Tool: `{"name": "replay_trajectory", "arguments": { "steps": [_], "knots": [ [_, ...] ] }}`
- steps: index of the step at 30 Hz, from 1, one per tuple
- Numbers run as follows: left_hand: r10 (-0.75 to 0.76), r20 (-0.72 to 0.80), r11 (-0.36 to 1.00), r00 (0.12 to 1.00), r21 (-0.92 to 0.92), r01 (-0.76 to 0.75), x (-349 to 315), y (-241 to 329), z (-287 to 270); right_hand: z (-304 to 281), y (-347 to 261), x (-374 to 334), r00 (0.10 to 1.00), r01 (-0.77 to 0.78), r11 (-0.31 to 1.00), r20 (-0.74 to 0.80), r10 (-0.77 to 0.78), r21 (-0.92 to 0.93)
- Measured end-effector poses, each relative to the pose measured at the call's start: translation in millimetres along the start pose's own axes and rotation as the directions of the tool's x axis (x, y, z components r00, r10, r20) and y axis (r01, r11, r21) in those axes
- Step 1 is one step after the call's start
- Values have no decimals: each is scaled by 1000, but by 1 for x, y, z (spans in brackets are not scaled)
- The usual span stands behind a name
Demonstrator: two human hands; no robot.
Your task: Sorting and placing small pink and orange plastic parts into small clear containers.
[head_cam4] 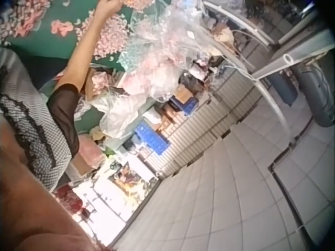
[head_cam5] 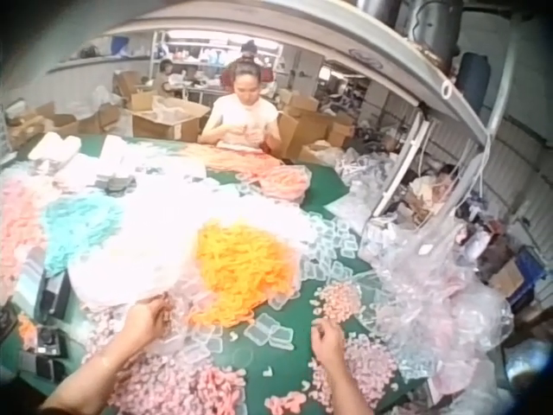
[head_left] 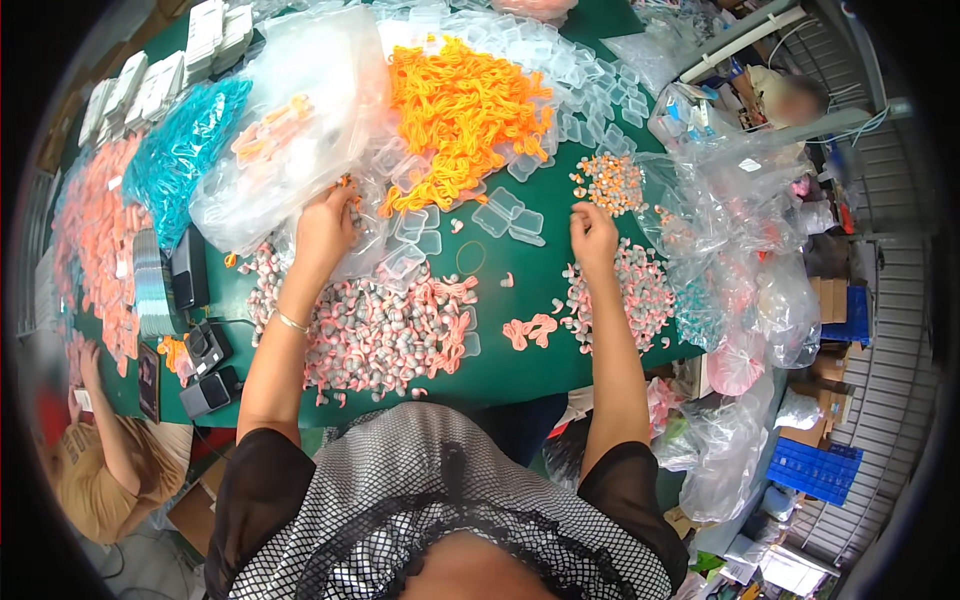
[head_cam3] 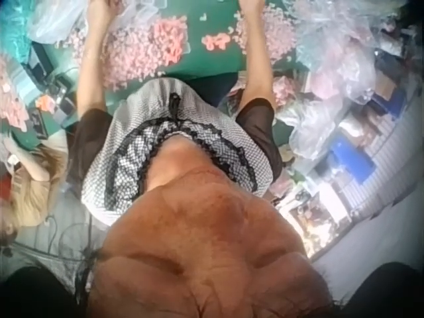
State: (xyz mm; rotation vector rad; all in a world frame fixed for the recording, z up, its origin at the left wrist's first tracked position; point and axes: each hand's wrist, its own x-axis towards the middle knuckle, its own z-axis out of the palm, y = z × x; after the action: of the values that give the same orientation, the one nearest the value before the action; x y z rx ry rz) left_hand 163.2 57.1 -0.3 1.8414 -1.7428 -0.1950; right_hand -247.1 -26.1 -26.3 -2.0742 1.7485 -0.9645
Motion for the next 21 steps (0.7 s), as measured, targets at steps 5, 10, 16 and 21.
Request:
{"name": "replay_trajectory", "arguments": {
  "steps": [5, 10, 16, 21],
  "knots": [
    [-75, 47, 957, 996, -277, 85, -1, 25, -13, 13, 27, 32, 1000, 8, 915, -4, -11, -404],
    [-251, 384, 436, 888, -774, 458, -4, 59, -4, 28, 15, 42, 997, -47, 822, 20, 70, -567],
    [-84, 517, 227, 852, -823, 521, 7, 101, 22, 30, 19, 45, 996, -77, 848, -9, 85, -524],
    [-43, 566, 131, 824, -814, 566, 9, 114, 32, 27, 19, 38, 998, -60, 892, -21, 57, -448]
  ]
}}
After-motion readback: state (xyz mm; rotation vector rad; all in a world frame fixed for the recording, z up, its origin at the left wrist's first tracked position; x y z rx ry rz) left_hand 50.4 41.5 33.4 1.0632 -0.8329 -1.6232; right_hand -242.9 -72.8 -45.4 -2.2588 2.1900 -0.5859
